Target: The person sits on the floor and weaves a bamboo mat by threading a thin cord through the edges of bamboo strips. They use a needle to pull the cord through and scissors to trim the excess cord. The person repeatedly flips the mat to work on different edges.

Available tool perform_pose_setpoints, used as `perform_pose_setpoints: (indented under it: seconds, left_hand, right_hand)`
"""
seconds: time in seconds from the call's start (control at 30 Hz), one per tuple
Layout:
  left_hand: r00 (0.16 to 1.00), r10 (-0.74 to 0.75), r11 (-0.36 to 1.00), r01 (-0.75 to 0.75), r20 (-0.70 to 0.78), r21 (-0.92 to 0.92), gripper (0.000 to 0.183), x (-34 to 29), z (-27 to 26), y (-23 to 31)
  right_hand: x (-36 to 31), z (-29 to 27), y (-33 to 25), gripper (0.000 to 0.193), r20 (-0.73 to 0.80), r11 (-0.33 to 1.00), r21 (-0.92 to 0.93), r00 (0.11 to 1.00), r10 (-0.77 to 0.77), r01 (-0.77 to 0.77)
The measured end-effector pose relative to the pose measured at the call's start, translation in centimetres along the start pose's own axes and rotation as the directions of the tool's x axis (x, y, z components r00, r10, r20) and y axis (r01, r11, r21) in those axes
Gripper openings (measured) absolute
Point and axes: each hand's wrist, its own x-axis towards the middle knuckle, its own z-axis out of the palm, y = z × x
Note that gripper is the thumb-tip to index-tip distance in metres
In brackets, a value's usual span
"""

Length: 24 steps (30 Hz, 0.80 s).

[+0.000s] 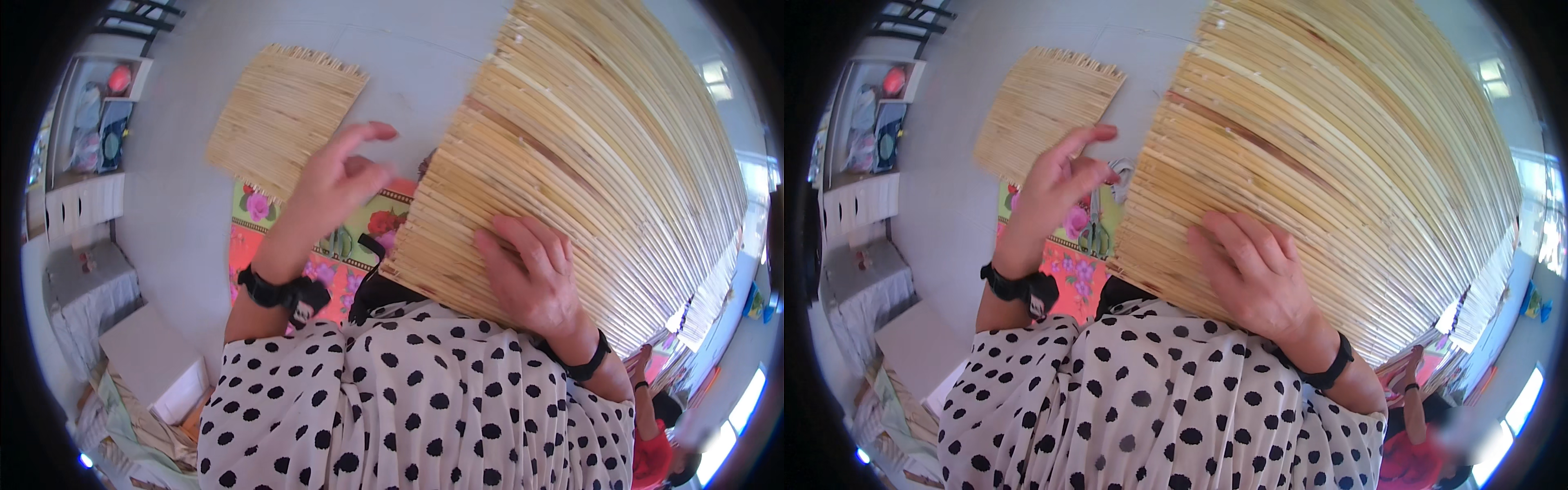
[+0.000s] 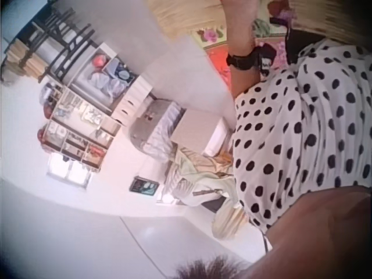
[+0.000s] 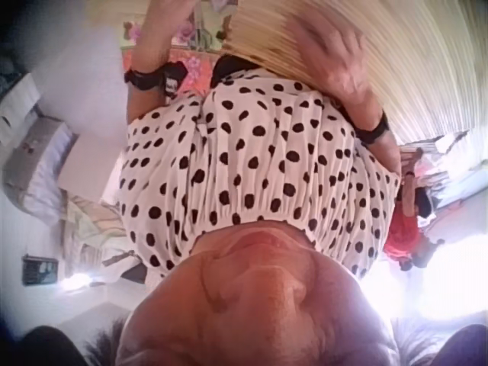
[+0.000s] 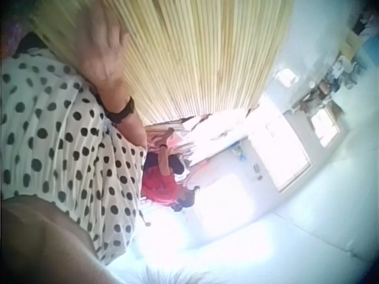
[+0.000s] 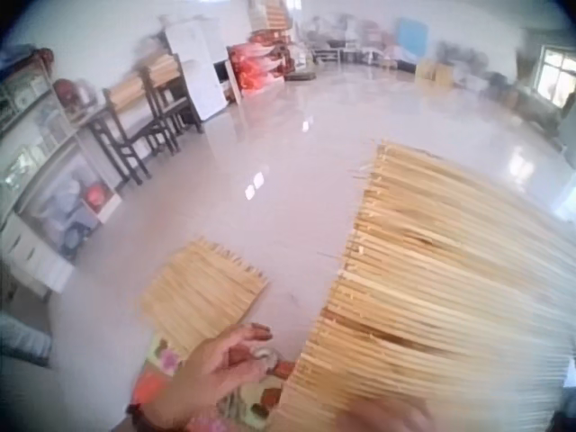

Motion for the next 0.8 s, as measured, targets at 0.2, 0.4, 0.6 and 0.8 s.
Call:
perform_pose_setpoints:
  seconds: [0.2,0.4,0.6,0.8]
  left_hand:
    - [0.916,-0.047,0.965,0.144,-0.399,0.217,0.034,4.0,-8.0,-17.1]
    - [0.920,-0.385,0.583,0.299,-0.067,0.756,0.032,2.5,-8.3,-35.4]
    - [0.953,-0.264,0.596,0.282,-0.148,0.752,0.021,-1.2,-1.7,-38.0]
    - [0.972,-0.235,0.630,0.132,0.026,0.765,0.018,-1.6,0.9,-37.2]
  right_hand:
    - [0.2,0.2,-0.3,0.032,0.006,1.000,-0.022,1.000,0.000,0.000]
    - [-0.1,-0.2,-0.3,0.033,0.067,0.999,-0.041,0.997,0.023,-0.020]
    - [-0.7,-0.5,0.0,0.038,0.129,0.999,-0.034,0.991,0.024,-0.020]
    - [-0.5,-0.4,-0.1,0.037,0.119,0.994,-0.104,0.992,0.030,-0.017]
